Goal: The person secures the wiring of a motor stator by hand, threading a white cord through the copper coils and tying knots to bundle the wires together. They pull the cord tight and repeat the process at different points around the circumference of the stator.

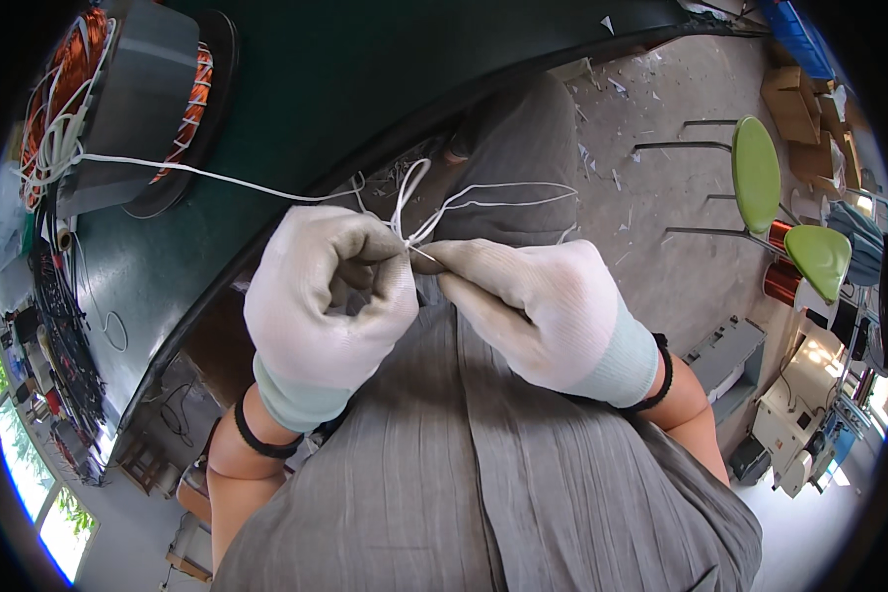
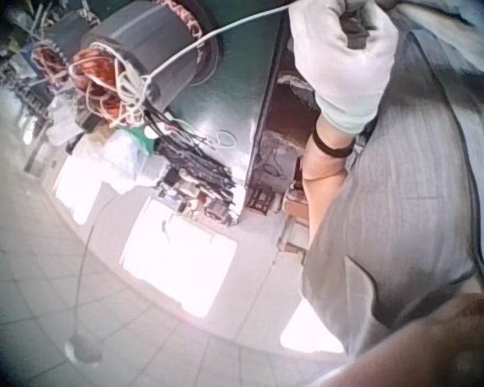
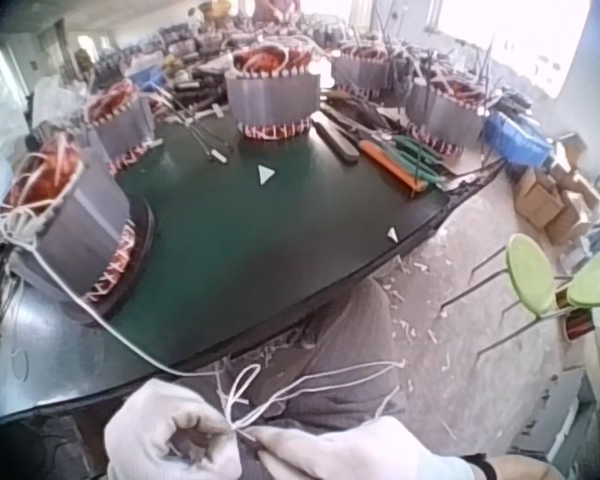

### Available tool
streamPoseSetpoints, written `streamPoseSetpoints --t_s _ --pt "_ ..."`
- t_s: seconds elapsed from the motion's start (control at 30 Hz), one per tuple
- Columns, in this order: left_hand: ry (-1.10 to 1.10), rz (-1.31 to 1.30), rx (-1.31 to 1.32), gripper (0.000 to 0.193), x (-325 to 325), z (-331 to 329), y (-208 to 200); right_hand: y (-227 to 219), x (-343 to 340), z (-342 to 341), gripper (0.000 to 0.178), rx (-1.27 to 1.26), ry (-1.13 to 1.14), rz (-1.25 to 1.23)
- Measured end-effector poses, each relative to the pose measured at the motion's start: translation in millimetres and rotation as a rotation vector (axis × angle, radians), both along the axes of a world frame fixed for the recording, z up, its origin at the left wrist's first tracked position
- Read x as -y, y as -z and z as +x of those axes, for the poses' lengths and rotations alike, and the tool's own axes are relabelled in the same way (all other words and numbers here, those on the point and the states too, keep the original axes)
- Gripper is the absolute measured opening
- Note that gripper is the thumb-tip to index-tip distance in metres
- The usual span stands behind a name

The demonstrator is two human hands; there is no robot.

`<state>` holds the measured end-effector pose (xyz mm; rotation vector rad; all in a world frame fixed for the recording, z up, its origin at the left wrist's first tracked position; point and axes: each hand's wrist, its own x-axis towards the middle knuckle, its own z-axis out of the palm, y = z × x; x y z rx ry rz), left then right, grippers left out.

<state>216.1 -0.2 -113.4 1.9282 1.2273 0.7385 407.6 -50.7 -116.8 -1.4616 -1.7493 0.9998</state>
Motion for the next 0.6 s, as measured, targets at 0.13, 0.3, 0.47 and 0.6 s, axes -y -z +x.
streamPoseSetpoints --t_s 0.13,0.3,0.47,0.6 --pt "0.011 0.016 -0.038 0.015 -0.1 -1.3 5.1 -2.2 -1.0 -2.2 0.016 0.143 0.005 -0.015" --pt "-0.051 -0.32 0.186 0.013 0.7 -8.0 -2.9 11.0 -6.7 9.7 0.018 0.242 0.288 -0.006" --pt "-0.251 -0.62 0.243 0.01 -2.7 -7.4 -10.3 -13.1 -5.0 25.5 0.018 -0.101 0.141 -0.344" --pt "-0.271 -0.586 0.282 0.009 -0.8 -0.5 -7.6 -10.9 -1.7 10.1 0.013 -0.162 -0.058 -0.213"
